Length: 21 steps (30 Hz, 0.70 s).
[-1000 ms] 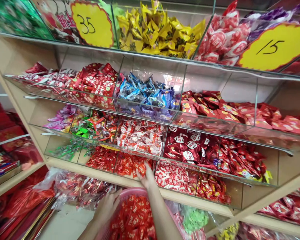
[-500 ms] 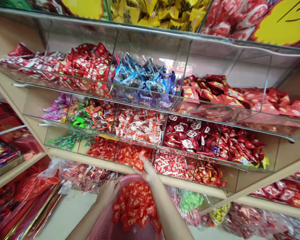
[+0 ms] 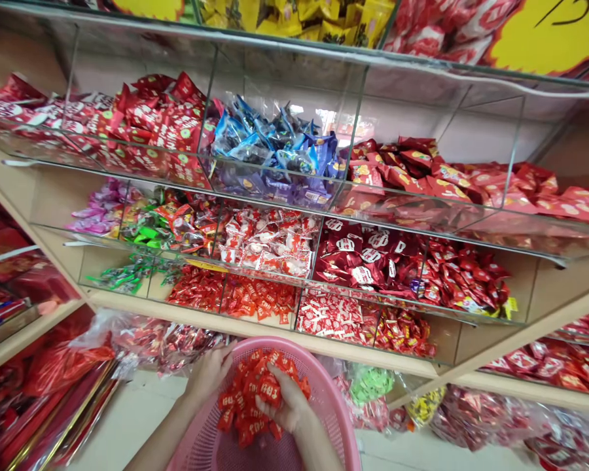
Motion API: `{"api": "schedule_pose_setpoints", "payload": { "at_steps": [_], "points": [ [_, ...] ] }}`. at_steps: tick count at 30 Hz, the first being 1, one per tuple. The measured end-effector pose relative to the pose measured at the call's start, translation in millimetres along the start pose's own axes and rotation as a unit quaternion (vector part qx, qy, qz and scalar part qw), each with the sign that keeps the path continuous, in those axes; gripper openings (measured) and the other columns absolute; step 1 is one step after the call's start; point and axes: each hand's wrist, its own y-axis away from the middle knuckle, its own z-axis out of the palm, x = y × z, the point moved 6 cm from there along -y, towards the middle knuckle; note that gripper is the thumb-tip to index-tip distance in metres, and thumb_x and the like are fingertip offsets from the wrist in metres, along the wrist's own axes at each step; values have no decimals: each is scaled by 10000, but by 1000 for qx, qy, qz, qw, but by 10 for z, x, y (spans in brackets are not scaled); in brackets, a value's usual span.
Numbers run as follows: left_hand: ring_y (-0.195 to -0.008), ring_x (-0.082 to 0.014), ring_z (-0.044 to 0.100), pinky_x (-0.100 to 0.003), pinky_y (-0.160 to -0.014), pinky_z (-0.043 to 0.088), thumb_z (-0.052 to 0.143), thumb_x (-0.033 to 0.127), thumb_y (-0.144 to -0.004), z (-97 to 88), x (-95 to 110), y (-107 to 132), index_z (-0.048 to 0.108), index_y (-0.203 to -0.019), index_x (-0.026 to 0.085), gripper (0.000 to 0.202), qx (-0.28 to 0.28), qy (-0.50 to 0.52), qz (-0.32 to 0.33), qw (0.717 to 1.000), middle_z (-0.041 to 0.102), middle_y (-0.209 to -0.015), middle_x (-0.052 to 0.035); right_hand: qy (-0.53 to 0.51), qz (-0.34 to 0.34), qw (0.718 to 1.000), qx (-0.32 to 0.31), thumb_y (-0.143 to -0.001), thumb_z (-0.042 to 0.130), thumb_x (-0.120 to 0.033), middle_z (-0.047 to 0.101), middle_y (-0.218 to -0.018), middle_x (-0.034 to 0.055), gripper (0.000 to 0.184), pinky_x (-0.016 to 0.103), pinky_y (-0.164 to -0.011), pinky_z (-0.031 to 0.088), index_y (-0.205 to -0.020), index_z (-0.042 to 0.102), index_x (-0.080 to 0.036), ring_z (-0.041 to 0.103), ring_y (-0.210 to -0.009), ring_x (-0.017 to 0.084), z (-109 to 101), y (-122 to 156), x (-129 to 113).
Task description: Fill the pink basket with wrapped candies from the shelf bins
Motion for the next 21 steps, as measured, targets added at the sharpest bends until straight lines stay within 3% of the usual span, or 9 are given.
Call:
{"api": "schedule_pose_setpoints", "payload": {
  "at_steps": [3, 14, 17, 21],
  "points": [
    [-967, -175, 650, -252, -808, 465, 377, 237, -928, -9, -11, 6, 567, -1273, 265, 395, 5, 4, 0, 1000, 657, -1155, -67, -35, 28, 999, 10, -770, 683, -344, 711, -765, 54, 254, 220, -564, 540, -903, 614, -140, 655, -650, 135, 18, -9, 8],
    [-928, -157, 655, -231, -779, 458, 378, 253, -930, -29, 17, 6, 557, -1283, 272, 397, -7, -3, -11, 1000, 658, -1139, -70, -61, 32, 997, -22, -787, 665, -296, 722, -777, 48, 202, 212, -547, 539, -901, 621, -135, 663, -657, 132, 21, 15, 51],
    [-932, -159, 655, -238, -789, 459, 378, 248, -930, -34, 16, 13, 562, -1278, 269, 394, -6, 0, -7, 1000, 659, -1136, -74, -50, -6, 999, -7, -740, 710, -280, 721, -785, 36, 231, 227, -561, 539, -914, 624, -155, 660, -655, 132, -75, 129, -62],
    [-952, -162, 649, -241, -800, 460, 388, 245, -928, -53, 31, 24, 539, -1301, 275, 404, -12, -3, -8, 1000, 654, -1146, -75, -62, -132, 988, 44, -689, 746, -277, 723, -848, 4, 331, 245, -606, 545, -986, 620, -207, 665, -702, 127, -397, 253, -393]
  ]
}}
